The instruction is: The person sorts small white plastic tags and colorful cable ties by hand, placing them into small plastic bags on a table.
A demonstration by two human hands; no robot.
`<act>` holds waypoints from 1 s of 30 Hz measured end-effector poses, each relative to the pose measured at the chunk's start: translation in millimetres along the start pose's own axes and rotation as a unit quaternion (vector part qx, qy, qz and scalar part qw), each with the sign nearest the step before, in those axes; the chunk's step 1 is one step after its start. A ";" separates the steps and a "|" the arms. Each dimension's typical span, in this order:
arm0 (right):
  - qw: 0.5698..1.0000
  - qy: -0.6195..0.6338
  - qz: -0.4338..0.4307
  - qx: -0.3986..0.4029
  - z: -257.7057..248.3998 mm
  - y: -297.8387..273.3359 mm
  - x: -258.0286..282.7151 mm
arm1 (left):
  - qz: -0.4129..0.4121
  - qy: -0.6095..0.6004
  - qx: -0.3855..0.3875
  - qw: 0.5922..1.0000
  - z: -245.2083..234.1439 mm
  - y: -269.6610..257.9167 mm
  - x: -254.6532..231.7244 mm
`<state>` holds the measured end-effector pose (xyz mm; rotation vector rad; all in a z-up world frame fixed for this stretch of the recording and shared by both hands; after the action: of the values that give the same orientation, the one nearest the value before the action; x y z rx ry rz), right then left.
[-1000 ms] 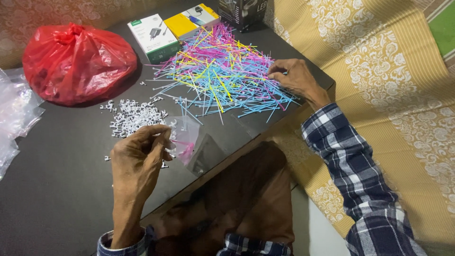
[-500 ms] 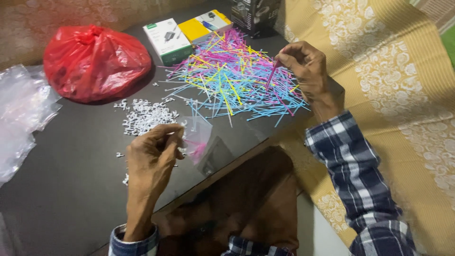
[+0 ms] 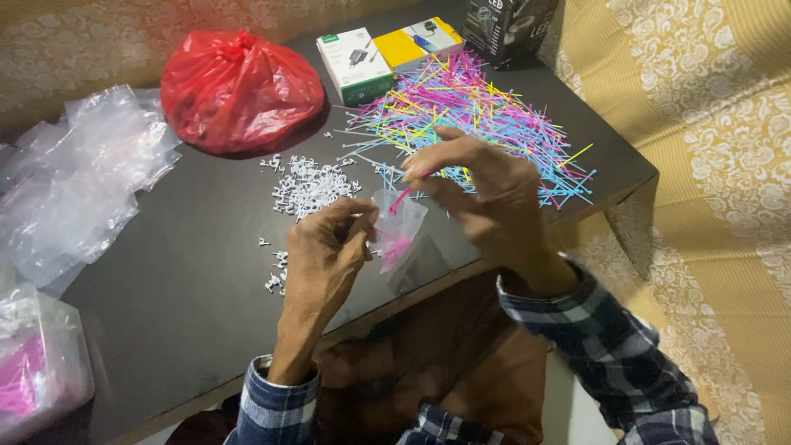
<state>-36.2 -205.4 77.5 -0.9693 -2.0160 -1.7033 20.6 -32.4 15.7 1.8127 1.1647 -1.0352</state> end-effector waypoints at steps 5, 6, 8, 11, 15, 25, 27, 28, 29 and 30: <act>0.994 -0.070 0.050 0.063 11.0 -10.7 -37.3 | 0.057 0.002 -0.010 0.998 -9.4 -4.0 -7.9; 0.994 -0.069 0.061 0.053 8.3 -9.8 -37.1 | 0.056 -0.009 -0.019 0.998 -11.2 -2.9 -9.4; 0.994 -0.072 0.064 0.043 -12.6 -7.7 -31.8 | 0.054 -0.011 -0.015 0.998 -15.3 -4.1 -8.9; 0.984 -0.147 0.099 0.007 -60.3 -13.4 -45.7 | 0.049 -0.015 -0.011 0.999 -17.9 -4.7 -9.3; 0.915 -0.328 0.237 0.013 -140.0 -46.6 -115.0 | 0.044 -0.008 -0.018 0.999 -23.8 -6.3 -9.1; 0.800 -0.429 0.412 0.075 -193.2 -133.9 -229.9 | 0.032 -0.007 -0.017 0.999 -7.3 -2.3 -5.9; 0.813 -0.437 0.380 0.059 -205.7 -150.5 -267.2 | 0.044 -0.001 -0.012 0.999 -4.6 -1.1 -5.1; 0.813 -0.436 0.381 0.059 -194.8 -139.8 -248.2 | 0.043 0.000 -0.011 0.999 -3.3 -1.0 -5.1; 0.815 -0.438 0.375 0.064 -184.1 -128.0 -228.8 | 0.040 -0.001 -0.014 0.999 -2.2 -0.6 -5.5; 0.816 -0.440 0.369 0.068 -173.4 -115.9 -209.2 | 0.036 -0.001 -0.017 0.999 -1.2 -0.2 -5.9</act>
<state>4.7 -437.3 -101.0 -2.3831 -1.7029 -0.6913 19.1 -33.3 21.5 1.8126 1.1011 -0.9715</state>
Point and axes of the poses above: each hand's wrist, its own y-axis towards the middle knuckle, its own z-axis out of the palm, x = y × z, the point moved 5 cm from there along y, towards the middle knuckle, and after that the axes turned 7 degrees about y, right-handed, at the moved point
